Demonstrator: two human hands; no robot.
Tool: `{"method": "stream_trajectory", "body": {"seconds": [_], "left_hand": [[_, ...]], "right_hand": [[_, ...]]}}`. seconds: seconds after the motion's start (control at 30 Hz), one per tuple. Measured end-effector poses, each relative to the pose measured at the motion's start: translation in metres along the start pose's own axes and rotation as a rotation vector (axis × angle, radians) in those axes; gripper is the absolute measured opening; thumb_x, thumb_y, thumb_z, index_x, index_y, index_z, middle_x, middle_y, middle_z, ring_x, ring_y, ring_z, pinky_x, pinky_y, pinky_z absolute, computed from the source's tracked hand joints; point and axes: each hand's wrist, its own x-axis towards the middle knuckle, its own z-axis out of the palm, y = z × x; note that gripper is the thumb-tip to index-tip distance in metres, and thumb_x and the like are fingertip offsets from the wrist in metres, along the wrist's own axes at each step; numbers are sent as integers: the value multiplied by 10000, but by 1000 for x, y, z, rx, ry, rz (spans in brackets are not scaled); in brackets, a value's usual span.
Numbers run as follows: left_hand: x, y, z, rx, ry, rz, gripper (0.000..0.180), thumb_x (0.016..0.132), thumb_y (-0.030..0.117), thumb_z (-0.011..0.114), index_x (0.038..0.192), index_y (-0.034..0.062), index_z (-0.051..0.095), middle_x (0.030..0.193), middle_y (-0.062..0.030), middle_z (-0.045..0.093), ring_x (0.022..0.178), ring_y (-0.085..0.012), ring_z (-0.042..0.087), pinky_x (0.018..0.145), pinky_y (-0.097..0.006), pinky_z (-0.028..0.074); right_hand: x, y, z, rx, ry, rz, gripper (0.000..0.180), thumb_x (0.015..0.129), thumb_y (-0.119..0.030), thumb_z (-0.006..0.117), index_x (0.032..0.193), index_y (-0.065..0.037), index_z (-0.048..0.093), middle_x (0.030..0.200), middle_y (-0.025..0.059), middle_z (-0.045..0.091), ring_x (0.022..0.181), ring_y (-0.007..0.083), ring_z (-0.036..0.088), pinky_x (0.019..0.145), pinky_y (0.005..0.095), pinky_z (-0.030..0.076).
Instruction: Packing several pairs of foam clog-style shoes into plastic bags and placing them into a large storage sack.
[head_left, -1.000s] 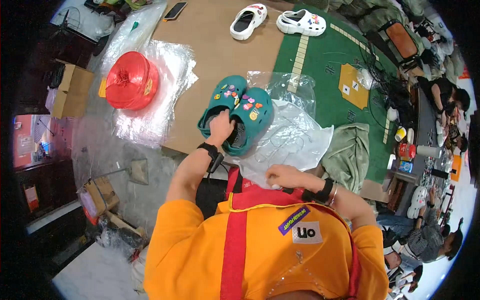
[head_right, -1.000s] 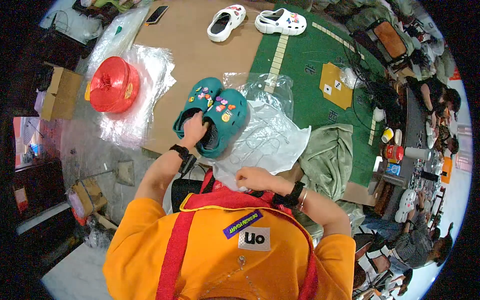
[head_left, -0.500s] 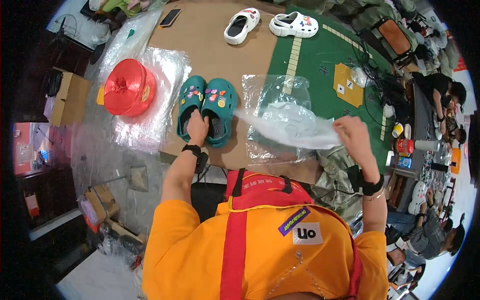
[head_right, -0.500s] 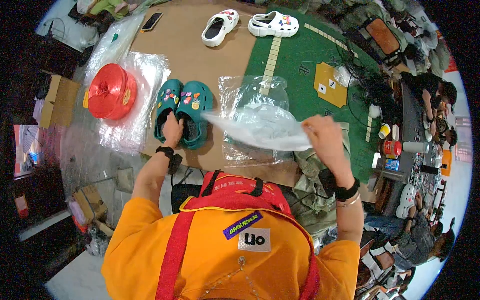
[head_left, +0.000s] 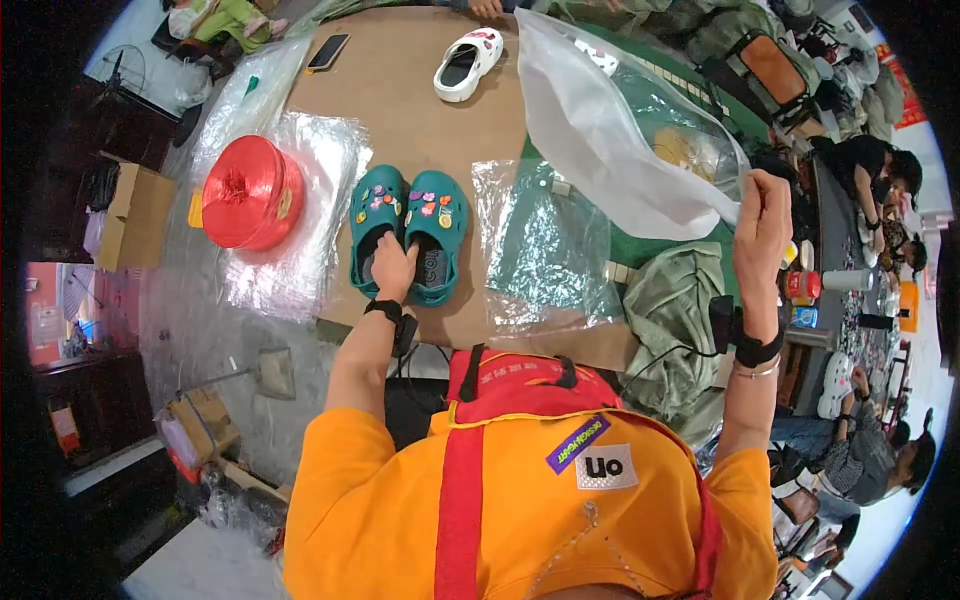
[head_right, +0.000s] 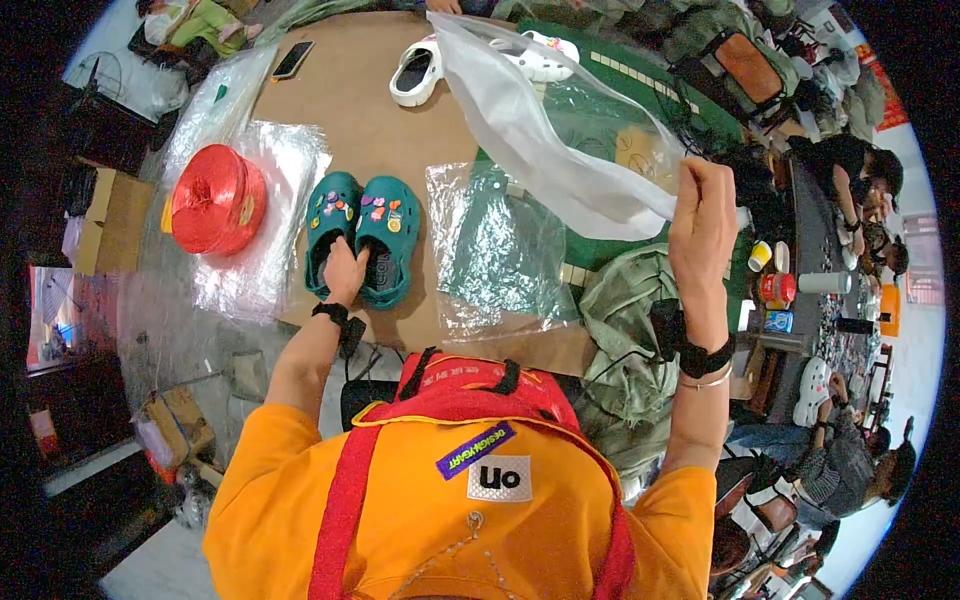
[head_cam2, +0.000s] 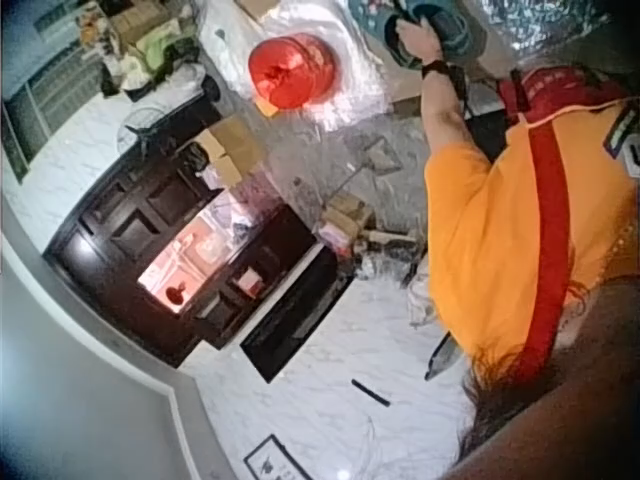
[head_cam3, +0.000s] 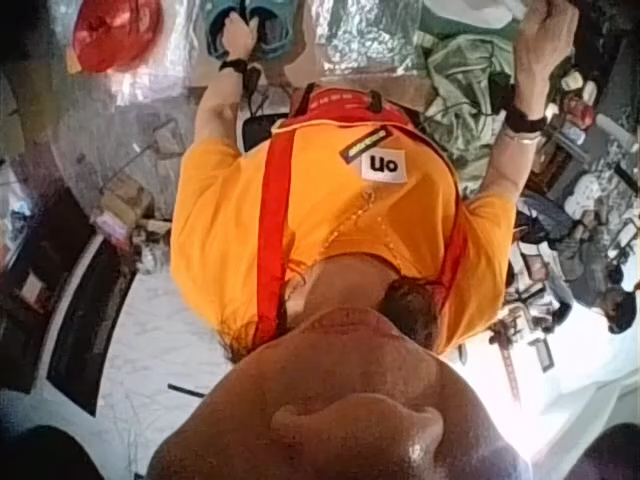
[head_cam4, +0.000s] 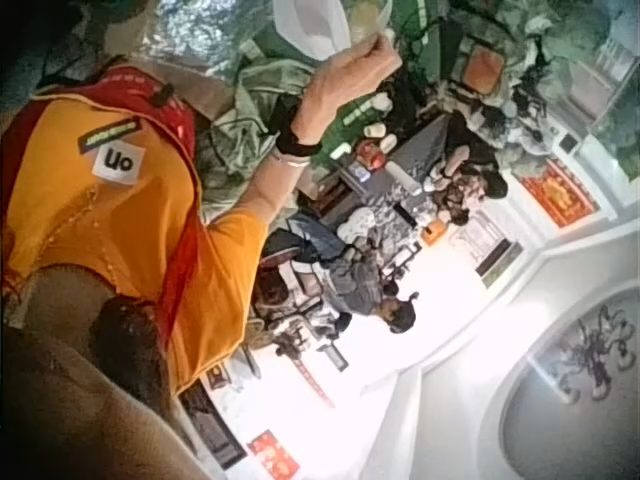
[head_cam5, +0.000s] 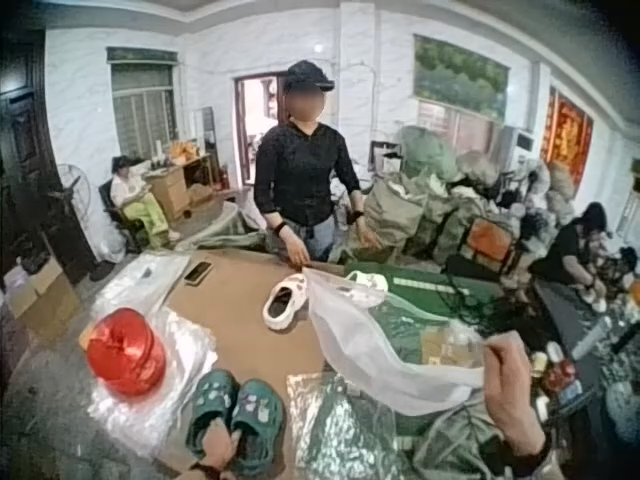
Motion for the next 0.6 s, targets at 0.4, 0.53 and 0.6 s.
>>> {"method": "stream_trajectory", "body": {"seconds": [0.4,0.53,0.6], "left_hand": [[-3,2,-10,8,-15,-52,464,690,236,642,1023,12,407,947,-157,484,903,-329,505,712,-406,449],[-6,1,-12,16,-51,-47,514,686,238,650,1060,3,387,944,-156,468,899,-327,494,701,-405,449],[-7,-3,-7,-1,-51,-38,536,682,241,654,1074,-2,381,946,-154,465,891,-329,492,703,-407,447]], "right_hand": [[-93,4,85,130,-497,-187,253,703,-121,593,934,-82,495,716,102,478,672,286,482,582,377,362],[-106,6,95,-43,-492,-243,248,712,-88,551,956,-119,521,701,61,482,654,235,490,561,356,354],[-111,5,95,-75,-508,-243,281,703,-77,547,977,-138,528,691,54,481,646,229,490,562,352,361]]}}
